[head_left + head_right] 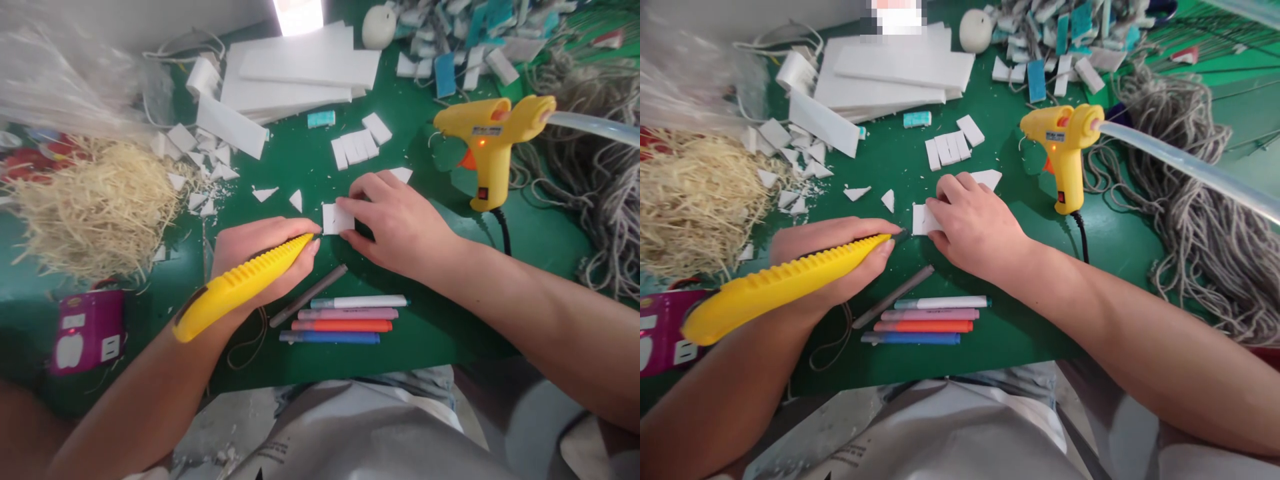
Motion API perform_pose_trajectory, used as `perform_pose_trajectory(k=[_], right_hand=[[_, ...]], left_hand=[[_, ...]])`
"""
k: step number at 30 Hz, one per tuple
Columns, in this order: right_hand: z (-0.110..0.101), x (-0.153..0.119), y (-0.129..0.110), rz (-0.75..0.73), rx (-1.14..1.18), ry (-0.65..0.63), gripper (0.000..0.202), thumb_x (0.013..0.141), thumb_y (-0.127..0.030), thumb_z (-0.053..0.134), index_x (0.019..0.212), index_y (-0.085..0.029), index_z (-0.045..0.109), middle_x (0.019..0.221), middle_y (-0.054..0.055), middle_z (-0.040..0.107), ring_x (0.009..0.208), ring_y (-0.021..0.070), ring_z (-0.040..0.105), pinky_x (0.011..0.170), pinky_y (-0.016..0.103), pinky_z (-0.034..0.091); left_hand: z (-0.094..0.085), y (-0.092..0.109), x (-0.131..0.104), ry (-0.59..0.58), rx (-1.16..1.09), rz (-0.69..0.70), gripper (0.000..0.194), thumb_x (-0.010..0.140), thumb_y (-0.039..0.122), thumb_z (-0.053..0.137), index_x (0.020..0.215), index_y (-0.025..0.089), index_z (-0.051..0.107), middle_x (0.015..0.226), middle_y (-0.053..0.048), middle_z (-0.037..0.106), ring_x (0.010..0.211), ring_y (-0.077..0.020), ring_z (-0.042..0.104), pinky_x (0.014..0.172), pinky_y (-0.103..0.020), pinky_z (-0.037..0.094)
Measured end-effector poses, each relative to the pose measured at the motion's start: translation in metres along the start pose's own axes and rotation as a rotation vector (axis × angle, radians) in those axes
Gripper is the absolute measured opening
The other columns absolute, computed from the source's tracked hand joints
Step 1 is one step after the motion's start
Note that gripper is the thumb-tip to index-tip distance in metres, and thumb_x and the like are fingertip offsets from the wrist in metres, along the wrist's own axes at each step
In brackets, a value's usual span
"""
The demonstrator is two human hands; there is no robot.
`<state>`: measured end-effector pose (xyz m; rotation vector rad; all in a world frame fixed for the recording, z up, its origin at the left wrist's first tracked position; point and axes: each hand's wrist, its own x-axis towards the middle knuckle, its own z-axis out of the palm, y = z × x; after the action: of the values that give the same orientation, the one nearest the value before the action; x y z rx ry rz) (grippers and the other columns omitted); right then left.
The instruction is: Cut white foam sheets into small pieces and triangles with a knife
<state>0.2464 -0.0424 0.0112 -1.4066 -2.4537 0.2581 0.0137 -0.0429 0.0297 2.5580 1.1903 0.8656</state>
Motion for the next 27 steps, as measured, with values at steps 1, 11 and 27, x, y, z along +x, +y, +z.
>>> perform_pose_trajectory(k=[1,11,27], right_hand=[[-0.001,0.000,0.000,-0.004,-0.002,-0.004,0.027,0.098,-0.024,0.060,0.117,-0.014,0.076,0.117,0.018,0.066,0.111,0.0337,0.055,0.088,0.048,0.052],[0.003,-0.003,0.006,-0.077,0.088,0.068,0.049,0.089,-0.012,0.052,0.135,-0.013,0.070,0.129,0.019,0.069,0.120,0.0354,0.059,0.099,0.052,0.052],[0.008,-0.002,0.011,-0.180,0.119,0.095,0.032,0.093,-0.030,0.064,0.117,-0.013,0.076,0.115,0.019,0.068,0.108,0.0346,0.056,0.091,0.052,0.053]], left_hand=[[-0.001,-0.001,-0.001,0.017,0.007,0.006,0.015,0.100,0.030,0.063,0.098,0.029,0.077,0.087,0.003,0.083,0.074,-0.0174,0.079,0.070,-0.027,0.064],[-0.015,-0.011,-0.004,-0.068,0.102,-0.005,0.023,0.101,0.032,0.062,0.120,0.035,0.074,0.100,0.005,0.084,0.085,-0.0208,0.081,0.074,-0.033,0.069],[-0.010,-0.002,-0.004,-0.035,0.024,-0.023,0.019,0.100,0.031,0.063,0.112,0.031,0.078,0.100,0.003,0.085,0.084,-0.0201,0.082,0.077,-0.030,0.068]])
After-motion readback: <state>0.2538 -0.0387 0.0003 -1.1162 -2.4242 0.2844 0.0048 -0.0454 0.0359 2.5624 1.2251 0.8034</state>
